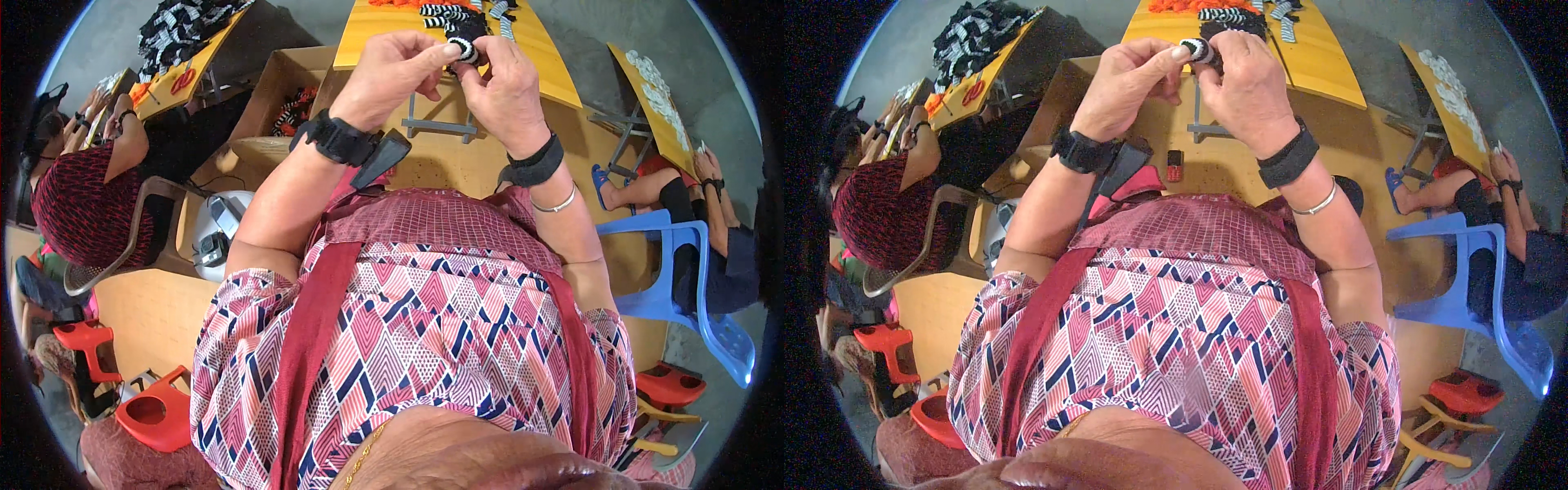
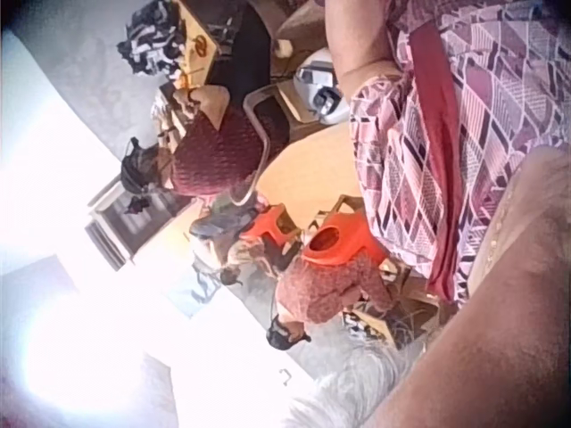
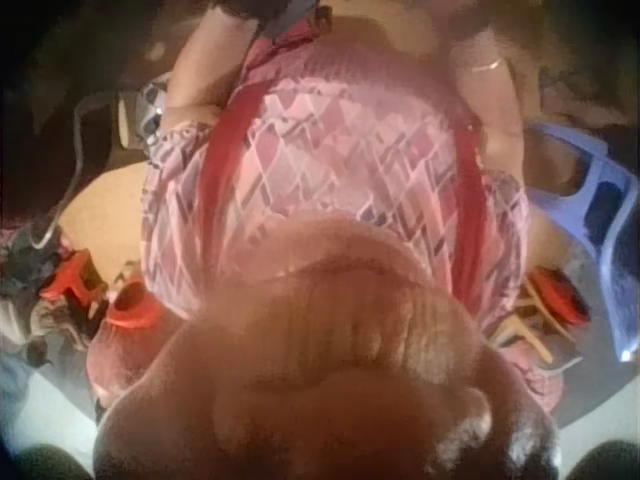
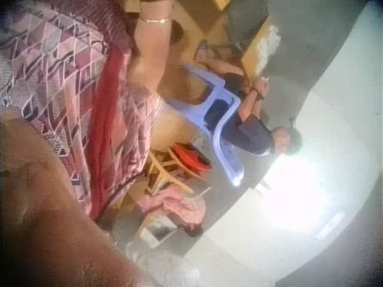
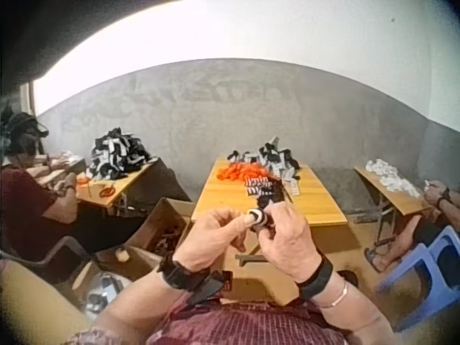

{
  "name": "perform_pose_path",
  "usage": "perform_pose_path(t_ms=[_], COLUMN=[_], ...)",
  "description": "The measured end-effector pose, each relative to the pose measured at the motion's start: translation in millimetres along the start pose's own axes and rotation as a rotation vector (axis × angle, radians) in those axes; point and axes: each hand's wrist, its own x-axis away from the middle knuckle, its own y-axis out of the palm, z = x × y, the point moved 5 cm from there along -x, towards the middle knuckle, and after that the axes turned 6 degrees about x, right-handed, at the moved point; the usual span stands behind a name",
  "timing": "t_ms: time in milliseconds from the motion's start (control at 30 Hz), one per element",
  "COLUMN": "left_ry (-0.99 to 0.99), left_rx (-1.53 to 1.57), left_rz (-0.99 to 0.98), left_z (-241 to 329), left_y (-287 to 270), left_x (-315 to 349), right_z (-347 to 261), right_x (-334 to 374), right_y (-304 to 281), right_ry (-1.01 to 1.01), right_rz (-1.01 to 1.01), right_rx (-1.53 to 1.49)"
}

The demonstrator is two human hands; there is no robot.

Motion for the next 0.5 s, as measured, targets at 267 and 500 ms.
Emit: perform_pose_path(t_ms=[267,500], left_ry=[-0.092,0.367], left_rx=[0.2,-0.804], left_rz=[-0.022,0.232], left_z=[-23.9,-22.6], left_y=[-5.0,-8.6], left_x=[5.5,4.1], right_z=[-7.1,32.7], right_x=[14.1,31.2], right_y=[13.2,37.5], right_ry=[-0.145,0.295], right_rz=[0.079,-0.355], right_rx=[0.1,-0.365])
